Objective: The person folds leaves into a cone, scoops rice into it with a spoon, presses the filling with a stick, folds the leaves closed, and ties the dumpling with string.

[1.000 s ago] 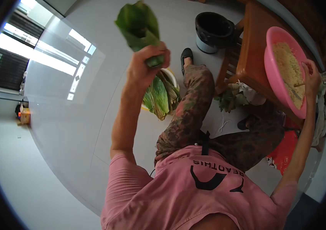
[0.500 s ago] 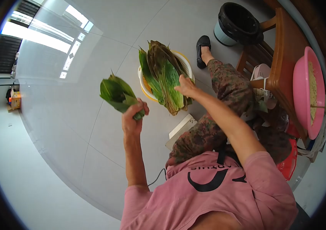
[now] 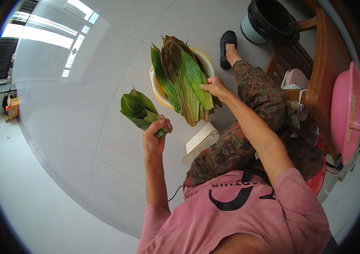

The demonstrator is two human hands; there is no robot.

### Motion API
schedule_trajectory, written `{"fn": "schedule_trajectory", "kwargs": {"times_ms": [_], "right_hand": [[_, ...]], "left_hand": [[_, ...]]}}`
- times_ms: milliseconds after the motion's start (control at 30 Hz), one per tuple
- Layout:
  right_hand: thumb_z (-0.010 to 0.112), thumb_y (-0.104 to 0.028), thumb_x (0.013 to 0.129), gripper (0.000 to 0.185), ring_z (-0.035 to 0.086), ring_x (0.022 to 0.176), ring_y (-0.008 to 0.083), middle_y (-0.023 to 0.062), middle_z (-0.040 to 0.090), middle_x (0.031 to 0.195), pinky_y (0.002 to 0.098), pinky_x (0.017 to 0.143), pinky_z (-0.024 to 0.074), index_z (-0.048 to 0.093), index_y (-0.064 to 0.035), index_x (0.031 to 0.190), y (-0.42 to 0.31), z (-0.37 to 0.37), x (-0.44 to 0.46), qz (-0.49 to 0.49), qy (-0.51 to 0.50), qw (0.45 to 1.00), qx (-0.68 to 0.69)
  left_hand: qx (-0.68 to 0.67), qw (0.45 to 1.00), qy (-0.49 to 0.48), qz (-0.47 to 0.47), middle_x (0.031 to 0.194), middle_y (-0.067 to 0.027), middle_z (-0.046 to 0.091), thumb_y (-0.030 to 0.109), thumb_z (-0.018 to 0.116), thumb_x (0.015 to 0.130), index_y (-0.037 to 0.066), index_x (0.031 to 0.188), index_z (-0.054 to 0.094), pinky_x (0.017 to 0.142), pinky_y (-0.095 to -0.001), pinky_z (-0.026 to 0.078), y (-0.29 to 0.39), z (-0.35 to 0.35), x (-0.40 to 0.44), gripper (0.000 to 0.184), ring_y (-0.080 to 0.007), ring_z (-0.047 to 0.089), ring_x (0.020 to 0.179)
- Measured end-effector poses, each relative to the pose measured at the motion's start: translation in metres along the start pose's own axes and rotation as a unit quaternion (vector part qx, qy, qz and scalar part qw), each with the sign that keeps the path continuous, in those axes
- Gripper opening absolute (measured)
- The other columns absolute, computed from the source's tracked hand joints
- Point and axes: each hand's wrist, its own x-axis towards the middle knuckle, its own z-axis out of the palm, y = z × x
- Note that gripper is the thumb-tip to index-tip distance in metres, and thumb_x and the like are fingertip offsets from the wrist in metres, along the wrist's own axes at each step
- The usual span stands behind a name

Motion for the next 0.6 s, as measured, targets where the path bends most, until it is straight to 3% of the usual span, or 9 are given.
{"fn": "schedule_trajectory", "kwargs": {"times_ms": [67,100,200,300,400,500,600], "right_hand": [[0.062,-0.011,0.078,0.019,0.054,0.059,0.0136,0.0042,0.057,0.075,0.0292,0.054,0.0441,0.056,-0.0011,0.093,-0.004,-0.001,0.000,-0.019,-0.033,0.989,0.140],[0.061,-0.008,0.081,0.027,0.057,0.069,0.0123,0.0043,0.059,0.084,0.0251,0.056,0.0481,0.051,-0.0018,0.105,-0.005,-0.003,-0.004,-0.026,-0.077,0.972,0.219],[0.061,-0.007,0.081,0.029,0.061,0.081,0.0128,0.0035,0.061,0.095,0.0257,0.067,0.0524,0.051,-0.0052,0.107,-0.029,-0.006,-0.023,-0.047,-0.107,0.938,0.327],[0.061,-0.004,0.080,0.031,0.060,0.089,0.0130,0.0043,0.061,0.098,0.0262,0.070,0.0523,0.051,-0.0054,0.110,-0.080,-0.019,-0.058,-0.176,-0.150,0.879,0.417],[0.062,-0.002,0.079,0.033,0.059,0.092,0.0141,0.0052,0.060,0.104,0.0274,0.076,0.0512,0.051,-0.0046,0.111,-0.132,-0.041,-0.102,-0.292,-0.180,0.844,0.413],[0.063,-0.004,0.080,0.025,0.059,0.087,0.0118,0.0054,0.062,0.098,0.0257,0.075,0.0498,0.057,-0.0027,0.104,-0.155,-0.044,-0.119,-0.425,-0.090,0.858,0.273],[0.063,-0.006,0.080,0.017,0.059,0.082,0.0098,0.0048,0.064,0.090,0.0242,0.074,0.0491,0.060,0.0002,0.096,-0.162,-0.048,-0.122,-0.467,-0.032,0.862,0.193]], "left_hand": [[-0.002,1.000,-0.001,-0.005,0.064,-0.0105,0.052,0.006,0.056,0.070,-0.002,0.078,0.052,0.057,-0.0309,0.039,-0.004,-0.004,0.001,0.012,-0.0208,0.050,0.060],[-0.003,1.000,-0.002,-0.007,0.064,-0.0106,0.052,0.006,0.056,0.070,-0.002,0.078,0.052,0.057,-0.0310,0.039,-0.006,-0.004,0.003,0.012,-0.0208,0.050,0.060],[0.034,0.999,-0.003,-0.025,0.063,-0.0089,0.052,0.009,0.054,0.071,0.001,0.077,0.052,0.057,-0.0305,0.037,-0.007,-0.002,0.003,0.010,-0.0181,0.047,0.058],[0.037,0.998,-0.035,-0.031,0.064,-0.0094,0.053,0.010,0.055,0.071,0.000,0.077,0.053,0.057,-0.0307,0.038,-0.012,0.003,0.006,0.012,-0.0185,0.048,0.059],[0.052,0.996,-0.065,-0.023,0.064,-0.0099,0.053,0.012,0.057,0.071,0.000,0.077,0.053,0.057,-0.0310,0.039,-0.016,0.022,0.010,0.014,-0.0190,0.048,0.059],[0.064,0.993,-0.101,-0.021,0.065,-0.0102,0.054,0.010,0.057,0.069,-0.001,0.079,0.053,0.056,-0.0305,0.040,-0.017,0.047,0.011,0.015,-0.0191,0.050,0.058],[0.075,0.991,-0.113,-0.015,0.065,-0.0100,0.054,0.006,0.058,0.067,-0.002,0.081,0.053,0.052,-0.0294,0.042,-0.015,0.072,0.006,0.017,-0.0186,0.052,0.057]]}}
